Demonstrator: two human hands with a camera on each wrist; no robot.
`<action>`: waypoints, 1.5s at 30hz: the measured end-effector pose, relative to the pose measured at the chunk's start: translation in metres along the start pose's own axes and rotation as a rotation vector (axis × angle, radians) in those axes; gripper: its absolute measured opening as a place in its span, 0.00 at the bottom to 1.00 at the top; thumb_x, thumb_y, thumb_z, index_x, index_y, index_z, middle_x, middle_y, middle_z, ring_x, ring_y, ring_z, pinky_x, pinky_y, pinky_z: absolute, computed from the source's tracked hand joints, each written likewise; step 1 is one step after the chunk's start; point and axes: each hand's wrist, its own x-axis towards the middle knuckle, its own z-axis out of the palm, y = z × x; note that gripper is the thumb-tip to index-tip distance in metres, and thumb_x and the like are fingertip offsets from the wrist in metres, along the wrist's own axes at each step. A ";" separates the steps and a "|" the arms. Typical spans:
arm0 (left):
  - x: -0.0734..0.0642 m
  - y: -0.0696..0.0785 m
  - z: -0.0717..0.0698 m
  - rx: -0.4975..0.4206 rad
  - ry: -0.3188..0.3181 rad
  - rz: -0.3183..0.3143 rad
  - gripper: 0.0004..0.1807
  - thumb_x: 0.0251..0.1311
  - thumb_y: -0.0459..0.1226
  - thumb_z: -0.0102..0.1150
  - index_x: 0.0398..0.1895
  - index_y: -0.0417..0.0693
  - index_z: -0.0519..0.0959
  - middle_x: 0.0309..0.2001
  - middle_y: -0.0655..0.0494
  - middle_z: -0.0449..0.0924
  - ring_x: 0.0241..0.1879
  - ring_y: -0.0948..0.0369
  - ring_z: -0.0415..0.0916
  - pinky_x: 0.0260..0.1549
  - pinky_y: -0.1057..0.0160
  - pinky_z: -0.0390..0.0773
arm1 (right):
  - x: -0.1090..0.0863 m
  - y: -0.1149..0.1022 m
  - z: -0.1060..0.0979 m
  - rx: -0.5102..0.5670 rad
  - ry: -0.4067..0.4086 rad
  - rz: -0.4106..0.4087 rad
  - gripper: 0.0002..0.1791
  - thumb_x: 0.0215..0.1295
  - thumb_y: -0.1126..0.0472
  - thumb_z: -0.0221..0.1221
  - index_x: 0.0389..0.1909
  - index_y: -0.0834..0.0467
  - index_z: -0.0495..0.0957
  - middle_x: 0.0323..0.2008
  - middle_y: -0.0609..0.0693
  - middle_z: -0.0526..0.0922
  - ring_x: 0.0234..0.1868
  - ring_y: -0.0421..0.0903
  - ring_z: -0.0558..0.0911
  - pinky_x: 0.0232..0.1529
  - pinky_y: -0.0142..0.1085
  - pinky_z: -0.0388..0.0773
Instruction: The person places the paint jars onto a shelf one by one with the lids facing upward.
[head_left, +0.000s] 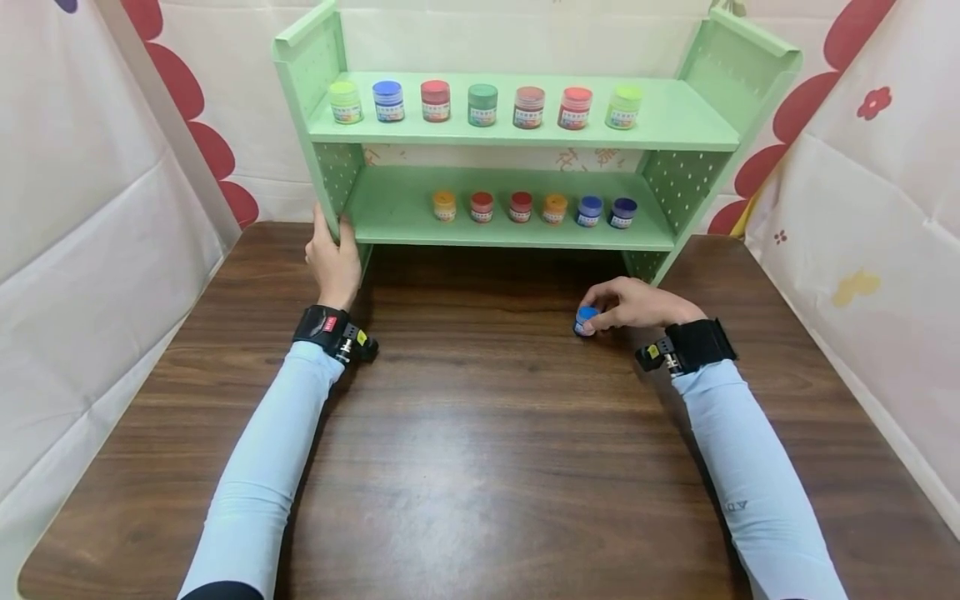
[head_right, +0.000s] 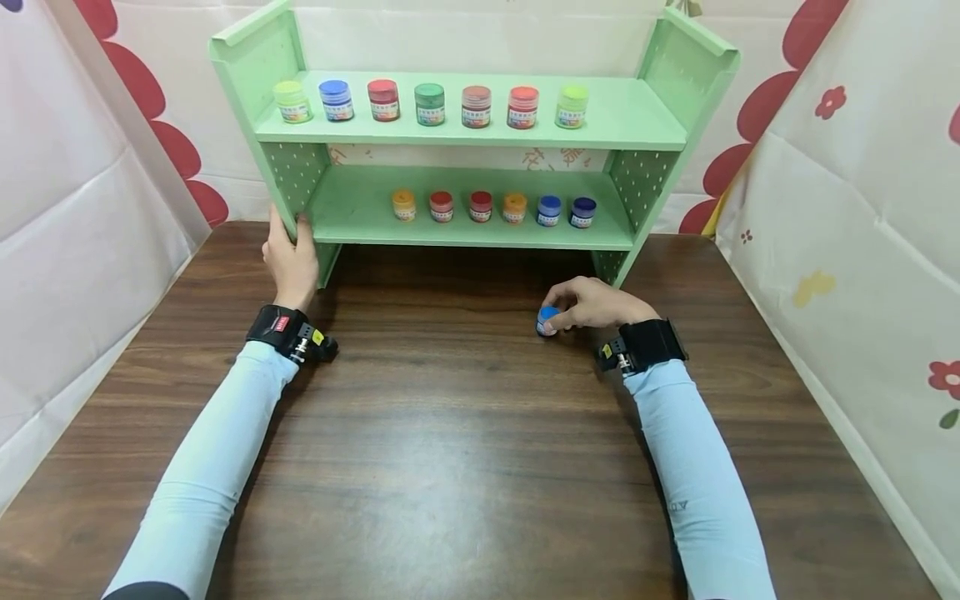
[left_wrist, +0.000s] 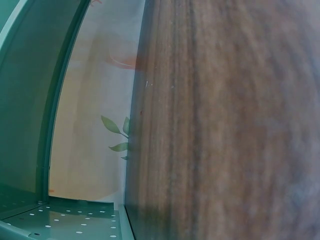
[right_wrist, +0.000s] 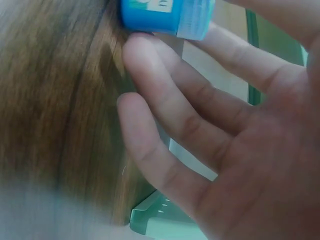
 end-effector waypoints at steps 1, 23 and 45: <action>0.000 0.000 0.000 0.001 -0.003 0.002 0.24 0.76 0.49 0.47 0.72 0.59 0.71 0.53 0.44 0.87 0.47 0.47 0.82 0.51 0.42 0.76 | 0.000 0.001 0.000 0.002 0.002 0.008 0.17 0.69 0.51 0.67 0.53 0.56 0.83 0.36 0.54 0.88 0.36 0.48 0.84 0.42 0.39 0.81; -0.002 0.000 0.002 -0.005 0.002 0.018 0.24 0.76 0.49 0.47 0.72 0.60 0.72 0.58 0.47 0.85 0.53 0.46 0.84 0.55 0.42 0.76 | -0.003 0.000 0.000 0.005 0.027 0.017 0.26 0.73 0.53 0.63 0.64 0.66 0.76 0.37 0.56 0.88 0.36 0.47 0.84 0.39 0.38 0.82; 0.000 -0.002 -0.001 0.000 0.000 0.025 0.25 0.77 0.49 0.46 0.73 0.59 0.71 0.60 0.47 0.84 0.55 0.47 0.84 0.55 0.42 0.77 | 0.046 -0.100 0.024 -0.173 0.325 -0.323 0.15 0.68 0.50 0.68 0.52 0.47 0.81 0.39 0.44 0.84 0.32 0.41 0.80 0.35 0.36 0.76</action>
